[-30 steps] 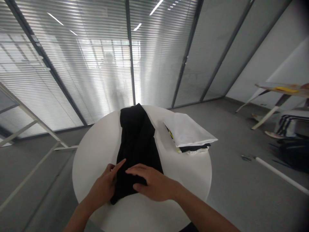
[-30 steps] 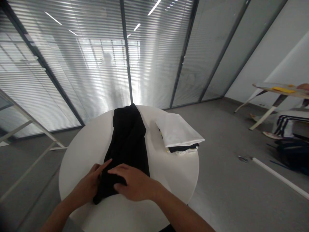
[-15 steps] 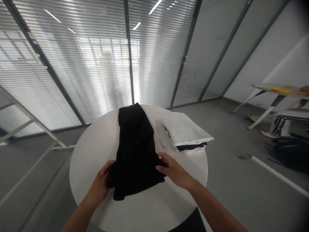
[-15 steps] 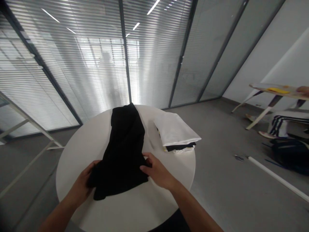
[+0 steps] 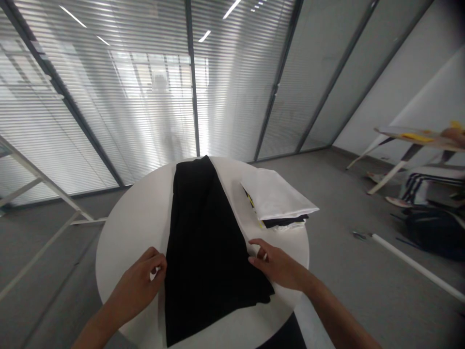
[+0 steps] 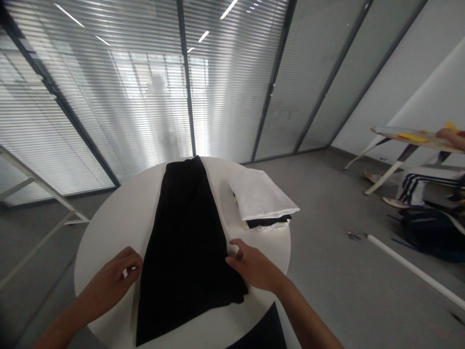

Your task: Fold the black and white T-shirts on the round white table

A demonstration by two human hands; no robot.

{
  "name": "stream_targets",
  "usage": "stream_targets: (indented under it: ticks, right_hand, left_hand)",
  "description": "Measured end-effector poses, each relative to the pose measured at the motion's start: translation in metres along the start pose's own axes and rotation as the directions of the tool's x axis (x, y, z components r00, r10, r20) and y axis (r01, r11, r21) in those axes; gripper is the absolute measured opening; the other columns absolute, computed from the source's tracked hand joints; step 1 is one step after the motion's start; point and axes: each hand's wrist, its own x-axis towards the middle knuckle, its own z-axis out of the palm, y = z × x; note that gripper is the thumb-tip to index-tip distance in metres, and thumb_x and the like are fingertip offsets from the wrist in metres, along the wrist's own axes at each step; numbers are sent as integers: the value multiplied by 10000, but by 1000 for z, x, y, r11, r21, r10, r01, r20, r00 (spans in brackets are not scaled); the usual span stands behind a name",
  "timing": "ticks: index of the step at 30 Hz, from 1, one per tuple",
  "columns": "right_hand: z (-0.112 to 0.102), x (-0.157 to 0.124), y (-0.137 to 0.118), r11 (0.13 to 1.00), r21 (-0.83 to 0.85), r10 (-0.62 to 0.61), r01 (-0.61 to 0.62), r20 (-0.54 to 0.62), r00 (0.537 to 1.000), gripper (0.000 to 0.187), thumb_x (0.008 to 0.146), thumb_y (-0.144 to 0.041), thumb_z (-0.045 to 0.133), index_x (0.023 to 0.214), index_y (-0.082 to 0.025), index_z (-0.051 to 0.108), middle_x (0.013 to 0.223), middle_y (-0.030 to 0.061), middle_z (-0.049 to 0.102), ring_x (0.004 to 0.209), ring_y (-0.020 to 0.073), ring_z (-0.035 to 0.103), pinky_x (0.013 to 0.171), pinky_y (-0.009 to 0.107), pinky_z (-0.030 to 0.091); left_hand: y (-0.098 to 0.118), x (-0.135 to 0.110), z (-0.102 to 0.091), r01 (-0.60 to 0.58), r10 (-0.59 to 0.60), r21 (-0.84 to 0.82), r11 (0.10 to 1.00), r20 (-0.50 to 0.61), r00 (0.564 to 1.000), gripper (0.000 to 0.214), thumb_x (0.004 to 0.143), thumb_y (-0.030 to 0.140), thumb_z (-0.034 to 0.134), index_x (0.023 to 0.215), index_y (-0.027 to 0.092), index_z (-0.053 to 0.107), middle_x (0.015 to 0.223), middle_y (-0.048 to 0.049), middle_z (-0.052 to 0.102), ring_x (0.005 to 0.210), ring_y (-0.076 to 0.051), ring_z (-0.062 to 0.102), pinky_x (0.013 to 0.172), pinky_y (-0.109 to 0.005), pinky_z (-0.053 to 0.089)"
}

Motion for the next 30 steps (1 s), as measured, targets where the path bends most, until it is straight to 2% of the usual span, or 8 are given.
stream_targets:
  ticks: [5, 10, 15, 17, 20, 23, 26, 30]
  right_hand:
    - [20, 6, -14, 988, -154, -3, 12, 62, 998, 681, 859, -381, 572, 1462, -223, 298, 1028, 92, 655, 950, 249, 620, 819, 353, 433]
    - [-5, -9, -26, 968, -209, -85, 140, 250, 965, 684, 809, -363, 623, 1437, -285, 365, 1114, 78, 634, 994, 245, 607, 841, 344, 432]
    - [-35, -1, -27, 969, -129, -114, 212, 527, 842, 445, 770, -381, 667, 1181, -216, 620, 821, 25, 681, 762, 201, 648, 667, 277, 452]
    - [-36, 23, -22, 982, -72, -134, 173, 372, 918, 300, 887, -394, 517, 1065, -188, 643, 807, 36, 681, 723, 172, 647, 645, 262, 452]
    - [-30, 78, -20, 983, -143, -125, 115, -62, 990, 331, 942, -396, 431, 1105, -165, 603, 898, 73, 688, 793, 179, 651, 714, 284, 462]
    - [-19, 135, -26, 974, -226, -41, -29, -298, 954, 403, 947, -365, 444, 1241, -101, 525, 987, 127, 693, 964, 225, 648, 861, 319, 444]
    - [-8, 170, -34, 946, -314, -45, -75, -358, 933, 472, 922, -301, 498, 1326, -64, 436, 1166, 185, 643, 1119, 255, 599, 935, 321, 417]
    - [-4, 162, -33, 899, -437, -107, -1, -221, 969, 459, 850, -156, 547, 1290, -87, 435, 1191, 198, 630, 1111, 257, 612, 892, 307, 448]
  left_hand:
    - [17, 18, 22, 160, -162, 140, 977, 0, 987, 549, 901, 503, 383, 1379, 239, 441, 1076, -114, 568, 900, -260, 631, 851, -407, 447]
    - [25, 4, 20, 91, -97, 35, 995, 261, 960, 467, 846, 266, 442, 1308, 225, 499, 1091, -100, 644, 920, -226, 655, 830, -334, 473]
    - [20, -2, -28, 165, -8, -161, 973, 693, 721, 324, 868, 430, 446, 1076, 250, 617, 777, -13, 666, 491, -126, 598, 467, -218, 412]
    - [11, 21, -37, 192, 1, -246, 950, 619, 786, 420, 857, 536, 450, 1087, 221, 604, 829, -36, 659, 538, -135, 617, 475, -217, 435]
    - [-2, 84, -35, 265, -188, -277, 924, 276, 943, 568, 850, 623, 403, 1183, 180, 525, 874, -83, 654, 654, -198, 653, 472, -245, 459]
    - [-10, 155, -22, 412, -413, -238, 880, 46, 909, 625, 854, 592, 423, 1274, 129, 453, 888, -142, 674, 683, -251, 669, 486, -289, 475]
    - [-14, 200, -10, 425, -438, -133, 895, -86, 895, 600, 823, 534, 526, 1224, 88, 496, 990, -214, 673, 750, -289, 684, 540, -312, 485]
    - [-19, 197, -1, 389, -401, -141, 910, -68, 913, 619, 767, 388, 633, 1287, 128, 423, 1026, -185, 678, 727, -259, 687, 533, -286, 480]
